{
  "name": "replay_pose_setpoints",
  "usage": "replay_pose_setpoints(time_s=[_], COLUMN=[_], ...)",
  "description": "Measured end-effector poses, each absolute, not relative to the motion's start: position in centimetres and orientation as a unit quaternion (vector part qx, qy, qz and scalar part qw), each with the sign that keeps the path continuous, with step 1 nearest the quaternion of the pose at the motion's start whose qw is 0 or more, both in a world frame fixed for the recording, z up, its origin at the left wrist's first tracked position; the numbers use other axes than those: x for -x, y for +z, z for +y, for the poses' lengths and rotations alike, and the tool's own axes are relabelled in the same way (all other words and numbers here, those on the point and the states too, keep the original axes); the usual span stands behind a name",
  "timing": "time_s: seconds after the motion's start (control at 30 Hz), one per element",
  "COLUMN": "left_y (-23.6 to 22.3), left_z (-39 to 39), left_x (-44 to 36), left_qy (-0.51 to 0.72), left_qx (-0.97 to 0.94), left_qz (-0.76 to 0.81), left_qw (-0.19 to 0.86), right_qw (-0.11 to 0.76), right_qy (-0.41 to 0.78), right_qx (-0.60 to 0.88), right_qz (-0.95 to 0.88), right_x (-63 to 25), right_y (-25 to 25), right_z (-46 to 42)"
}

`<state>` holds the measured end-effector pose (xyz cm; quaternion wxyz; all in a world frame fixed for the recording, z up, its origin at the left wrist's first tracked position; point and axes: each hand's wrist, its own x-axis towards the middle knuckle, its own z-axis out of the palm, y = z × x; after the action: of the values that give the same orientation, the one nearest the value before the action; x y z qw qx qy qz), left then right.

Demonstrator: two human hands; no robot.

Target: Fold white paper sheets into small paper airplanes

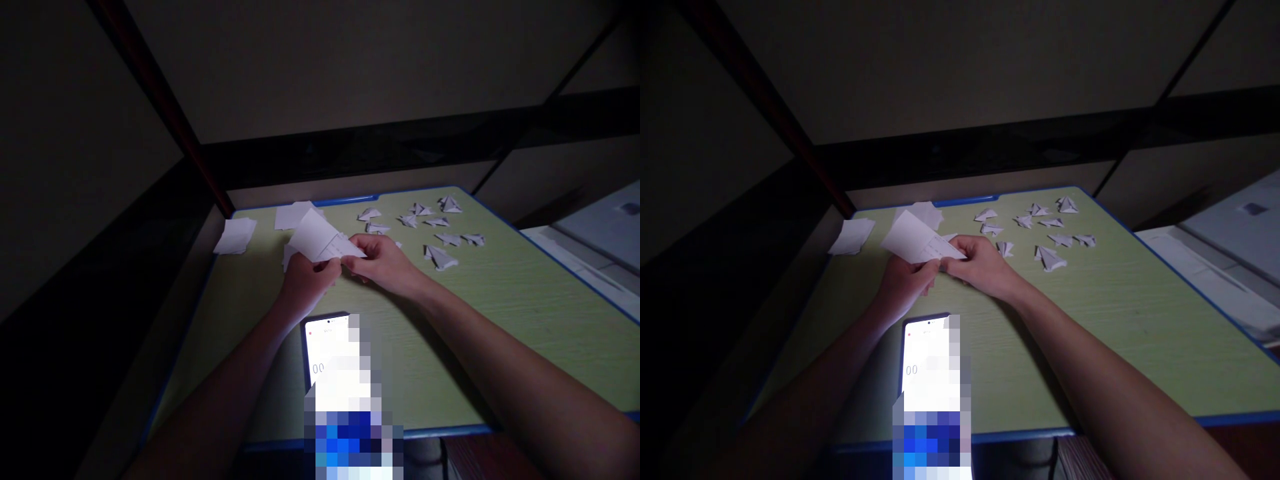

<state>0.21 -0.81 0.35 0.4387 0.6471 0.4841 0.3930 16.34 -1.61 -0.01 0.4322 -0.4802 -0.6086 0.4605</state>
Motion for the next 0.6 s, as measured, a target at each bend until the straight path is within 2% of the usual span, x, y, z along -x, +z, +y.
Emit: replay_pose_setpoints(time_s=[0.6], left_y=[0.44], left_z=[-0.75], left_x=[-0.18], left_qy=[0.386], left_qx=[-0.648], left_qz=[0.473], left_qw=[0.455], right_qw=[0.427], right_qy=[0.457], right_qx=[0.485], right_qz=[-0.612], right_x=[-16.48], right_y=[-0.09], right_z=[-1.42])
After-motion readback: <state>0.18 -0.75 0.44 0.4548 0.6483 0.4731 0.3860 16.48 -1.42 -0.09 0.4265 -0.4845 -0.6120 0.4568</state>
